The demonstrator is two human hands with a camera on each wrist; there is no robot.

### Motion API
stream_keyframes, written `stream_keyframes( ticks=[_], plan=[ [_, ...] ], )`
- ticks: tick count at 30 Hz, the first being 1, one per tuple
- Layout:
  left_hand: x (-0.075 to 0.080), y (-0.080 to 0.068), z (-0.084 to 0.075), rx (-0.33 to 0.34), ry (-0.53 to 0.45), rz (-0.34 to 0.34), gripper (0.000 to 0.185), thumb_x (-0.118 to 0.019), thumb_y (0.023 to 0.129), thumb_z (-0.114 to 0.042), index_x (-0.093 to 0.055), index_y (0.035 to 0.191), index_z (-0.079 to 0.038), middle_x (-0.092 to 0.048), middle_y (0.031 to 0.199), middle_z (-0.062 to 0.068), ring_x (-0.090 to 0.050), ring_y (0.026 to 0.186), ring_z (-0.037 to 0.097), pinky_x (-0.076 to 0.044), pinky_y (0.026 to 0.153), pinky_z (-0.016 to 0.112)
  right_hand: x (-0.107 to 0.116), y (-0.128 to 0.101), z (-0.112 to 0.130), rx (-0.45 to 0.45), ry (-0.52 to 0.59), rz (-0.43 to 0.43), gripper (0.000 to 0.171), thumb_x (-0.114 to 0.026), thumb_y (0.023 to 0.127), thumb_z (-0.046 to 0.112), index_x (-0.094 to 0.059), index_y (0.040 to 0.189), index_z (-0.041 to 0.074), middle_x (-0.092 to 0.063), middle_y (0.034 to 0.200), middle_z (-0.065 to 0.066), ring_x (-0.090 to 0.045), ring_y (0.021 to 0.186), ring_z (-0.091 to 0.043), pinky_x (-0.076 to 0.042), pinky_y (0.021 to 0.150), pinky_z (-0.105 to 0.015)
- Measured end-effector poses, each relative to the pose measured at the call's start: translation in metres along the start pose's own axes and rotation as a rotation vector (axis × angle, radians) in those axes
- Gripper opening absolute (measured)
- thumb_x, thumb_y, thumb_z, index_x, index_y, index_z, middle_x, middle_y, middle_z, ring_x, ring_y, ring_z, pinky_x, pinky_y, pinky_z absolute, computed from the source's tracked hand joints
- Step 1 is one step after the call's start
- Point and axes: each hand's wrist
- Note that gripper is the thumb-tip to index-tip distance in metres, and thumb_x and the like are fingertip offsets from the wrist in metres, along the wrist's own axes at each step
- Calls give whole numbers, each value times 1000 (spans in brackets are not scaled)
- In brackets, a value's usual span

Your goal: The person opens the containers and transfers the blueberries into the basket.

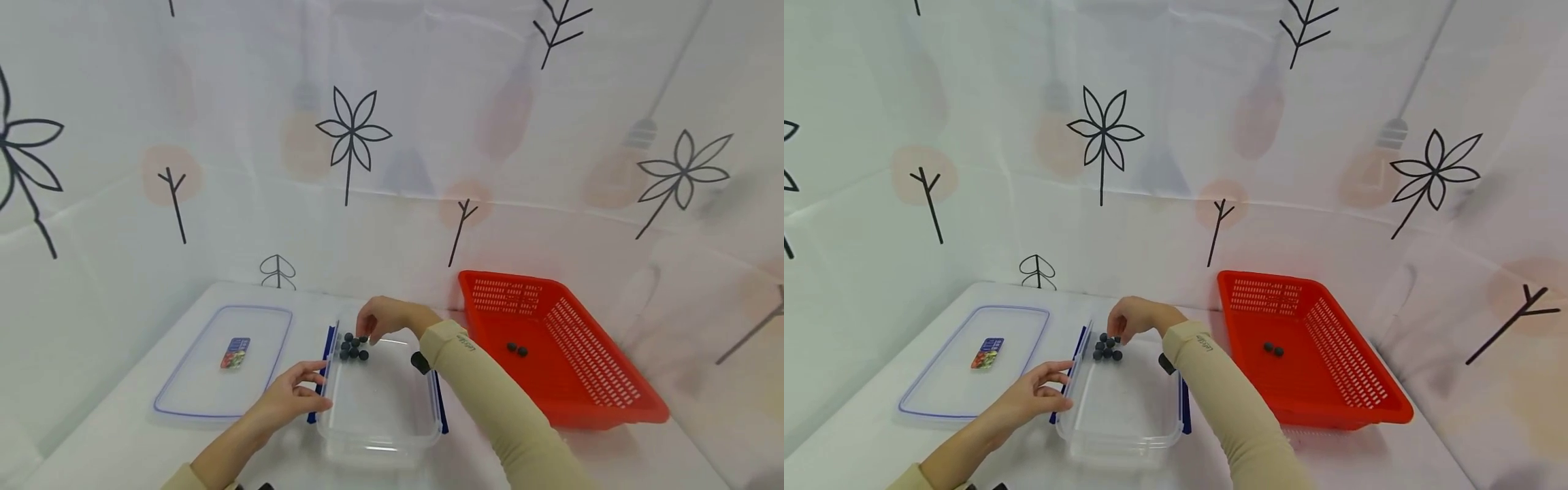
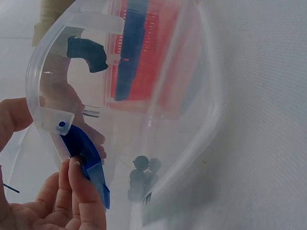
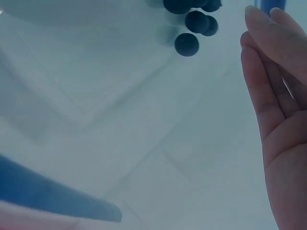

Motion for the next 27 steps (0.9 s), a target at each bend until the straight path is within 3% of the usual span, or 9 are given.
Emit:
stream_keyframes(
  ticks=[8, 20, 27],
  plan=[
    [-1, -1, -2, -20, -25, 25, 66, -76, 75, -14, -46, 133, -6, -53, 110, 8, -58, 85, 18, -47, 76, 36, -15, 12, -2, -81, -91, 42, 21, -73, 73, -9, -71, 88, 7, -61, 83, 2, -55, 76, -9, -47, 71, -20],
    [1, -1, 0, -21, -27, 21, 66, -76, 75, -13, -45, 134, -7, -52, 110, 8, -57, 85, 18, -46, 76, 36, -33, 26, -1, -169, -275, 84, 25, -76, 71, -6, -73, 85, 14, -60, 78, 7, -54, 73, -7, -46, 67, -18],
    [2, 0, -1, 0, -30, 10, 66, -77, 75, -13, -46, 133, -7, -52, 110, 8, -57, 84, 19, -47, 76, 36, -34, 23, -4, -210, -239, 80, 23, -77, 71, -2, -73, 83, 17, -59, 80, 9, -54, 75, -7, -45, 69, -19]
  ],
)
Point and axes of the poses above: each hand's wrist, its own y-axis towards the middle knuckle, its own x-axis out of the back of the hand, z = x × y
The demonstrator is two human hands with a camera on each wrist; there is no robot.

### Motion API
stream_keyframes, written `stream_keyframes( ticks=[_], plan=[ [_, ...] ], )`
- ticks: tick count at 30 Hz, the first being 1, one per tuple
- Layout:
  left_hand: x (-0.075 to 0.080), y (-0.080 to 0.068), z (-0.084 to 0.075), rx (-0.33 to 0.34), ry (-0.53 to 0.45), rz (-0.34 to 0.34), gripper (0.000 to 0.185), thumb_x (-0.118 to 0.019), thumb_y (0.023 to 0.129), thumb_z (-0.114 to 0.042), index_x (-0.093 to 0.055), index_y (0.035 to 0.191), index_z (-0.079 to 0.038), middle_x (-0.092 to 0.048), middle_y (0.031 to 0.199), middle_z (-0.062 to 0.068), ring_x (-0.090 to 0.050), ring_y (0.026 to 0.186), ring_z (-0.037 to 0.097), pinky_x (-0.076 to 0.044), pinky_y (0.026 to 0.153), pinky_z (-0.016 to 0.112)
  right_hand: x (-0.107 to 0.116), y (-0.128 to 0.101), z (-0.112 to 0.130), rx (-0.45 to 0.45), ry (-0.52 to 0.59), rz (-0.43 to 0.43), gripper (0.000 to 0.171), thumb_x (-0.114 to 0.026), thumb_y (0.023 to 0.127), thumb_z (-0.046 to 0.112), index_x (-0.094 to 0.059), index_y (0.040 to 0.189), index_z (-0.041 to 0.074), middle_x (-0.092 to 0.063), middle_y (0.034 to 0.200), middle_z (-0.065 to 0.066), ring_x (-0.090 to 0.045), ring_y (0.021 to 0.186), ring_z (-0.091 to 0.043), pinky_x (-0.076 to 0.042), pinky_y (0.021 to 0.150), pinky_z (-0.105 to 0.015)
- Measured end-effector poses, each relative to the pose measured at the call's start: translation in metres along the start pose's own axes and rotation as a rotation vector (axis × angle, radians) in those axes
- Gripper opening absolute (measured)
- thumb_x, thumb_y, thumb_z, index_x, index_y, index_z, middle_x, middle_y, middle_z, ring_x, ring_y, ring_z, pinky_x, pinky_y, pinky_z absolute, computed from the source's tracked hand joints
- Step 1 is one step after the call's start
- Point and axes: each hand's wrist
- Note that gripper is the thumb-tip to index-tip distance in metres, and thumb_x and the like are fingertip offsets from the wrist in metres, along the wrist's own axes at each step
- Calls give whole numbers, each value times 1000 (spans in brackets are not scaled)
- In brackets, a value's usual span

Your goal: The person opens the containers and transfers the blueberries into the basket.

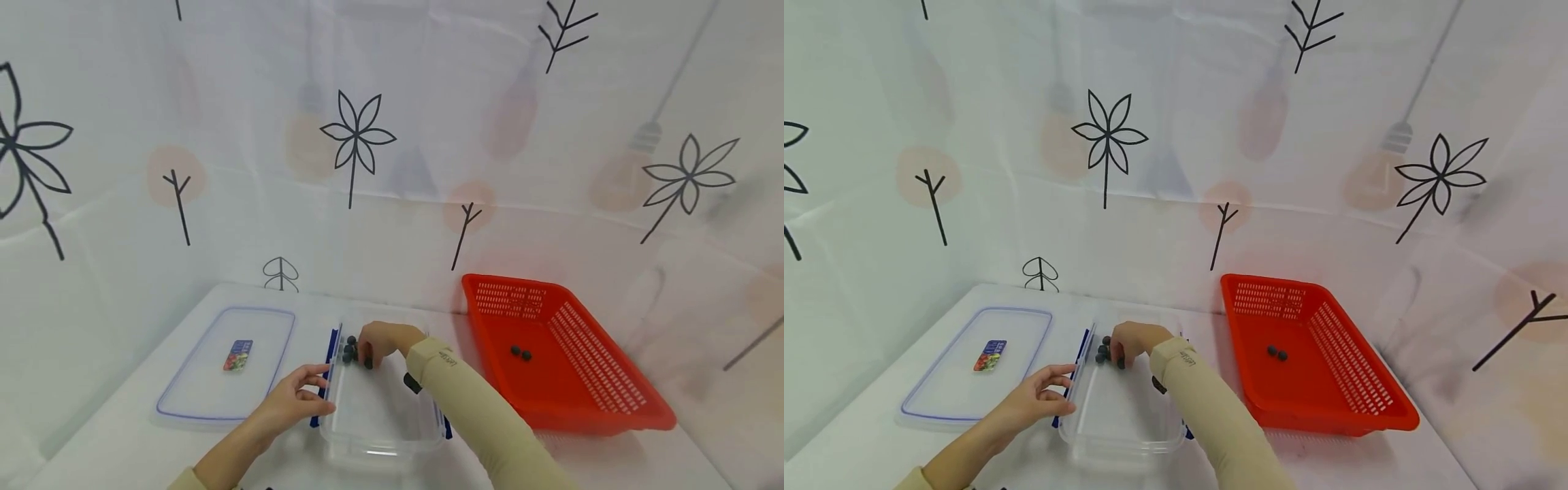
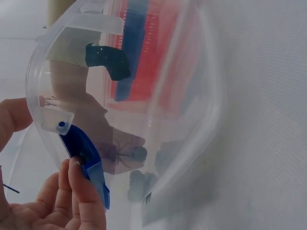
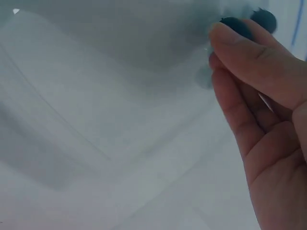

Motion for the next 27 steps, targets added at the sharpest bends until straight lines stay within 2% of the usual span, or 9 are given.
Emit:
stream_keyframes(
  ticks=[9, 12, 16, 21, 27],
  plan=[
    [-2, 0, -1, 17, 24, -20, 67, -77, 74, -14, -46, 133, -8, -53, 110, 7, -57, 84, 19, -47, 75, 37, 42, -39, 3, 234, 262, -153, 21, -73, 75, -5, -71, 92, 7, -64, 85, 3, -60, 77, -11, -50, 71, -22],
    [-3, -1, -1, 10, 22, -15, 67, -77, 74, -13, -46, 133, -7, -53, 110, 8, -56, 84, 19, -47, 75, 36, 54, -59, 4, 294, 306, -217, 21, -72, 77, -3, -70, 95, 8, -65, 87, 2, -61, 80, -11, -50, 73, -23],
    [-4, -2, -2, 4, 28, -24, 66, -77, 74, -12, -47, 133, -6, -53, 109, 7, -56, 83, 19, -47, 75, 36, 65, -88, 1, 326, 326, -334, 22, -71, 79, -1, -69, 99, 7, -64, 91, 1, -62, 83, -11, -49, 77, -24],
    [-4, -3, -4, 7, 32, -33, 66, -77, 74, -11, -47, 132, -6, -53, 109, 8, -56, 83, 19, -47, 76, 36, 77, -127, -12, 266, 376, -504, 22, -70, 80, 0, -68, 101, 5, -65, 95, -2, -62, 87, -15, -49, 81, -27],
    [-5, -4, -2, 1, 25, -16, 67, -77, 75, -13, -46, 133, -6, -53, 110, 8, -56, 84, 18, -47, 76, 36, 79, -171, -54, 106, 410, -676, 24, -70, 82, 5, -66, 106, 2, -66, 96, -5, -62, 88, -19, -50, 81, -32]
  ],
)
Point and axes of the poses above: each hand's wrist, its own y-axis towards the middle knuckle, its own x-axis out of the back of the hand, z = x × y
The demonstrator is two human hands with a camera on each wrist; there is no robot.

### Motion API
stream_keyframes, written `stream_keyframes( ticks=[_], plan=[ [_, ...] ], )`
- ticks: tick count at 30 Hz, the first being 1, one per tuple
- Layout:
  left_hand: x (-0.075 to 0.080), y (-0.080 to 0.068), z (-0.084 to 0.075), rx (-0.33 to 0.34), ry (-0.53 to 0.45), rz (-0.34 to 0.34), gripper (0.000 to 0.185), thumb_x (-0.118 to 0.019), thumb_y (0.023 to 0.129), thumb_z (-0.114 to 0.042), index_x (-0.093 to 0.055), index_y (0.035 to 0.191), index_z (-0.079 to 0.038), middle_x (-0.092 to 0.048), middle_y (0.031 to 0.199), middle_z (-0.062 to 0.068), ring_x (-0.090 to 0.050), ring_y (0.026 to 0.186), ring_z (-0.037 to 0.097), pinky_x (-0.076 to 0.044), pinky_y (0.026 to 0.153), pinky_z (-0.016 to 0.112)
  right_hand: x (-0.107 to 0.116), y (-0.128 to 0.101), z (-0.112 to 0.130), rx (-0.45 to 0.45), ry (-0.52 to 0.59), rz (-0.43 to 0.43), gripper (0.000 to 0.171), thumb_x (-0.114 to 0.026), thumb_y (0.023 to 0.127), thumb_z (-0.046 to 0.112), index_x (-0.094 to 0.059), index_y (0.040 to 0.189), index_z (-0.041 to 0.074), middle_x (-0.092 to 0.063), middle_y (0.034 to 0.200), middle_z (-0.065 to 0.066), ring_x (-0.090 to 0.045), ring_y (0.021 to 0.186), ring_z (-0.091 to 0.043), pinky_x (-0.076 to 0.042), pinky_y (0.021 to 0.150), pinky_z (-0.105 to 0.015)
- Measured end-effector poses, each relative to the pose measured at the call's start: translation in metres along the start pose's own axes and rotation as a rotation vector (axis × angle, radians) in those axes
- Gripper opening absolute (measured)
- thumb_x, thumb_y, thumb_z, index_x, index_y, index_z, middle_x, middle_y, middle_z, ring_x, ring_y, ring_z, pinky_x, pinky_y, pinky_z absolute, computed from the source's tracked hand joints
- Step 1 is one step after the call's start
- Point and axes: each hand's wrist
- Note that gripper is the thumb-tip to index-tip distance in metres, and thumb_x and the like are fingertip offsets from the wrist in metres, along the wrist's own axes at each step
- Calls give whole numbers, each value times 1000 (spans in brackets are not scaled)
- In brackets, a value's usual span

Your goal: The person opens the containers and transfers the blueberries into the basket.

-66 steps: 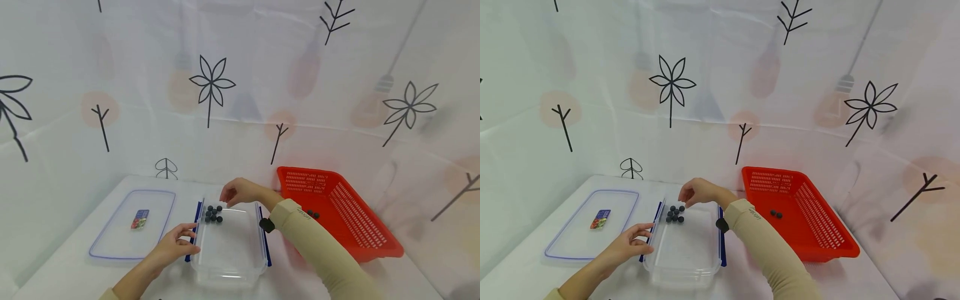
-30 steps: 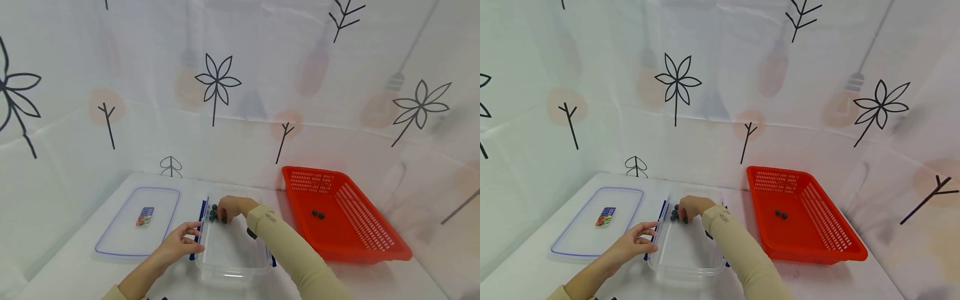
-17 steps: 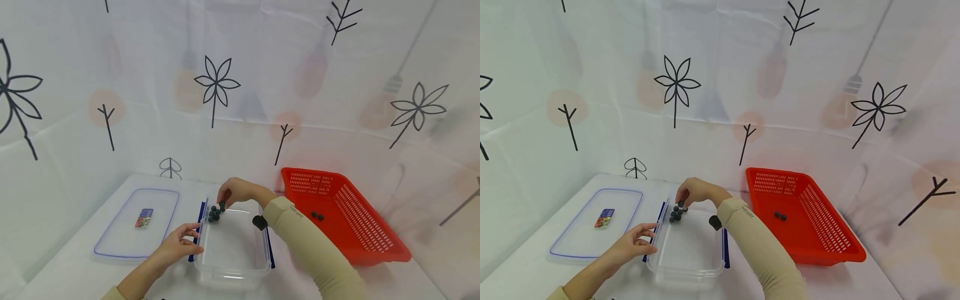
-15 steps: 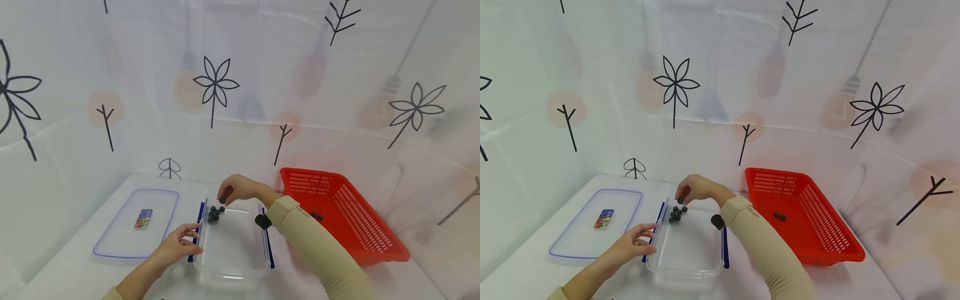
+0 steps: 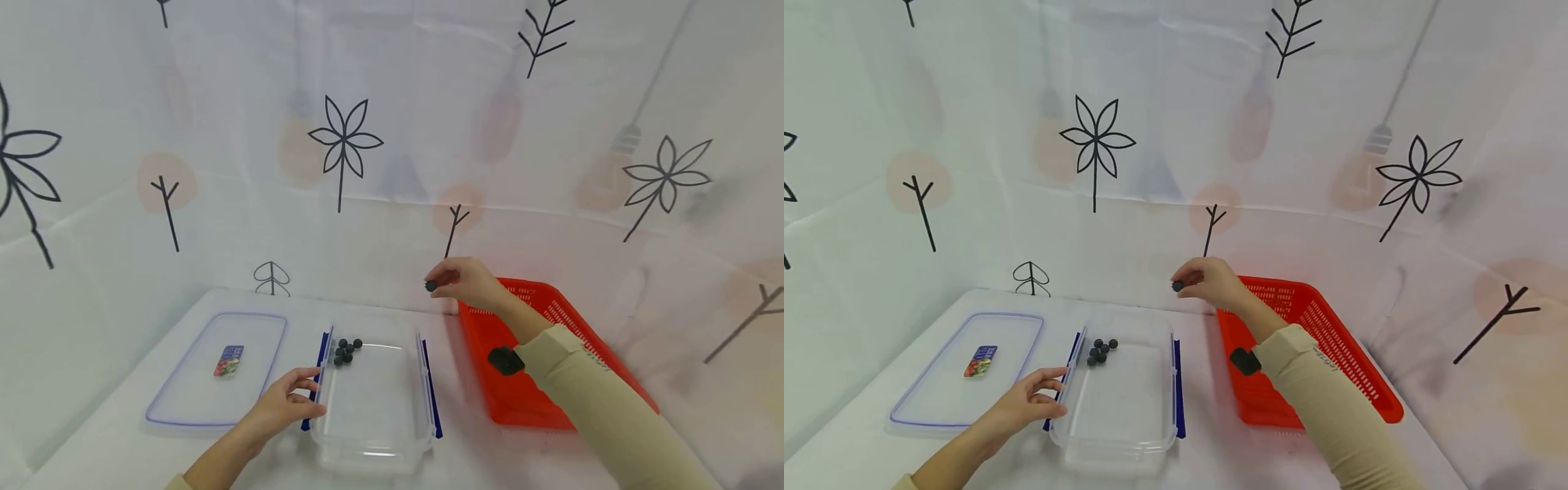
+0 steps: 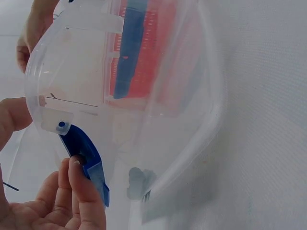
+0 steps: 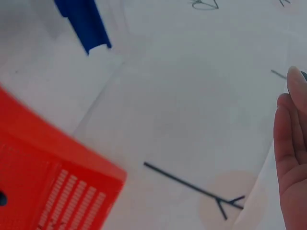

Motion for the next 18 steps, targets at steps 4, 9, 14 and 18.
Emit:
stream_keyframes(
  ticks=[4, 9, 14, 18],
  plan=[
    [0, -1, 1, -1, 8, -6, 67, -77, 74, -14, -46, 133, -6, -53, 110, 8, -56, 84, 18, -47, 75, 35, 25, -24, -26, -91, -66, -123, 26, -70, 82, 7, -66, 107, 3, -66, 96, -8, -62, 88, -22, -49, 81, -36],
    [1, 0, 2, 2, 7, -14, 67, -77, 74, -12, -46, 133, -6, -53, 110, 8, -55, 84, 19, -47, 75, 35, 53, -53, -61, -193, -146, -210, 29, -71, 83, 12, -65, 108, 0, -66, 98, -12, -62, 91, -26, -48, 82, -43],
    [1, 1, 3, -1, 6, -11, 67, -77, 74, -13, -46, 133, -6, -52, 111, 8, -55, 85, 18, -46, 75, 36, 69, -74, -98, -274, -184, -250, 31, -69, 85, 13, -63, 110, -4, -64, 100, -19, -60, 93, -33, -47, 81, -47],
    [1, 0, 3, -7, -3, 0, 67, -77, 74, -13, -46, 133, -7, -52, 112, 8, -55, 85, 19, -46, 75, 36, 68, -86, -122, -320, -204, -219, 34, -69, 85, 13, -61, 111, -7, -64, 102, -21, -58, 96, -37, -45, 82, -50]
  ],
)
Point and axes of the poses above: each hand's wrist, its own y-axis towards the middle knuckle, its own x-axis out of the back of the hand, z = x × y
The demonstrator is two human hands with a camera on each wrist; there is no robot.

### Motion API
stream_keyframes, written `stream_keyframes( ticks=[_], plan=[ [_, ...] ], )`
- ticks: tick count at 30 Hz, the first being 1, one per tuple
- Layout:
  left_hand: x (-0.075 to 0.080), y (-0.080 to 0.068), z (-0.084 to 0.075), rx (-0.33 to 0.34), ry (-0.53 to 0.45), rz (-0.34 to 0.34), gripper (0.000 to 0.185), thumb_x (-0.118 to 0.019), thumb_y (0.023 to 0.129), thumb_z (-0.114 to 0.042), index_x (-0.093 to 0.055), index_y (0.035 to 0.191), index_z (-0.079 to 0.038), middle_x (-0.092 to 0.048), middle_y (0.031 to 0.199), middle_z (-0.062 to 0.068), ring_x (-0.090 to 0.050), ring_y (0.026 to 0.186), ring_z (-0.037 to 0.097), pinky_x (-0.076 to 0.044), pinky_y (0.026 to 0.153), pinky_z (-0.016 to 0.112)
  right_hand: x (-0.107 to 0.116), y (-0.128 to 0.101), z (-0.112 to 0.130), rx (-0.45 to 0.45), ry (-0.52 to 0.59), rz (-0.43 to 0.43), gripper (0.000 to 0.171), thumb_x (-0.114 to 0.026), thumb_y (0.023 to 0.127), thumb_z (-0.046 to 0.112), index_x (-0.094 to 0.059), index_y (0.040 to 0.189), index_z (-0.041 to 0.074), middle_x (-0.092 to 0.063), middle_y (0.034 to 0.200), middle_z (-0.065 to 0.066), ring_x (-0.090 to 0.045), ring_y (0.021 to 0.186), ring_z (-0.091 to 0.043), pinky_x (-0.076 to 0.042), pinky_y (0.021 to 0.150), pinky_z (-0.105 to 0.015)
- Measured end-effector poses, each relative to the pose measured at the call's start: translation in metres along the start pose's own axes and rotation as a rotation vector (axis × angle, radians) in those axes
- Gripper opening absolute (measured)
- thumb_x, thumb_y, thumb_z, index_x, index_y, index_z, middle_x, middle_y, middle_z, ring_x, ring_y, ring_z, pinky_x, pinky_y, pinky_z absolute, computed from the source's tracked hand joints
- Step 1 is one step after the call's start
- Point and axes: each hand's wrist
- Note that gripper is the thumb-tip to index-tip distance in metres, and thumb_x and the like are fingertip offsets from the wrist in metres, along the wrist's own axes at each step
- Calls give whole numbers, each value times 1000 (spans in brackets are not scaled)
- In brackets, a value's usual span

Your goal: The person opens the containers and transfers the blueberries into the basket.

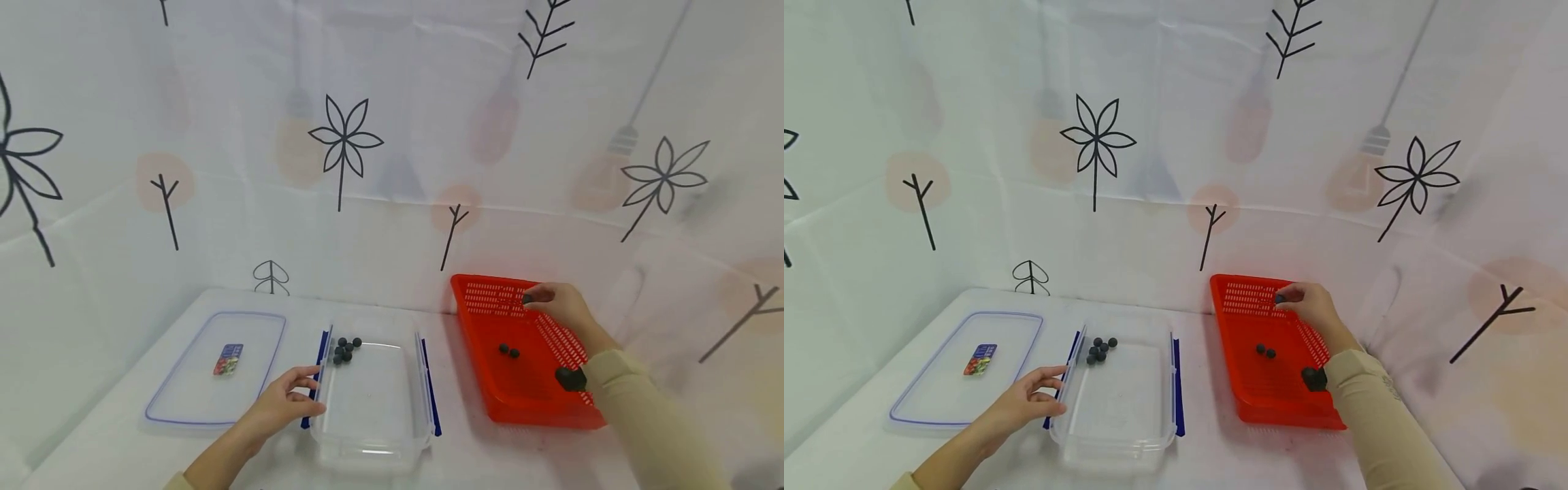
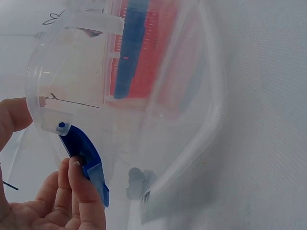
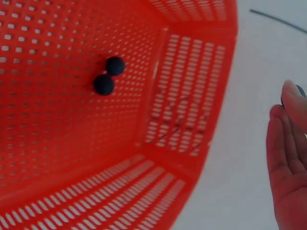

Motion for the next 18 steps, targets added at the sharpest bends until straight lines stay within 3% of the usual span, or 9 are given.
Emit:
stream_keyframes(
  ticks=[10, 14, 18],
  plan=[
    [-1, 0, -4, 0, -1, -8, 66, -77, 74, -12, -47, 132, -7, -53, 111, 8, -55, 85, 19, -46, 76, 36, -17, -7, -53, -43, 34, 194, 40, -72, 81, 23, -63, 106, -7, -62, 96, -19, -57, 90, -37, -47, 74, -48],
    [-1, 1, -3, 6, -11, 10, 67, -77, 74, -12, -46, 133, -6, -53, 111, 8, -55, 85, 19, -46, 75, 35, -14, -13, -55, -78, 15, 174, 40, -69, 84, 21, -61, 108, -9, -62, 99, -21, -57, 90, -37, -48, 73, -47],
    [0, 0, -2, 6, -4, 6, 67, -77, 74, -12, -45, 133, -5, -52, 110, 8, -55, 84, 19, -46, 75, 35, -9, -14, -35, -84, -5, 122, 40, -66, 87, 21, -59, 111, -10, -61, 105, -24, -56, 96, -40, -47, 79, -50]
  ],
)
Point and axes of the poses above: each hand's wrist, its own y-axis towards the middle knuckle, its own x-axis out of the back of the hand, z = x × y
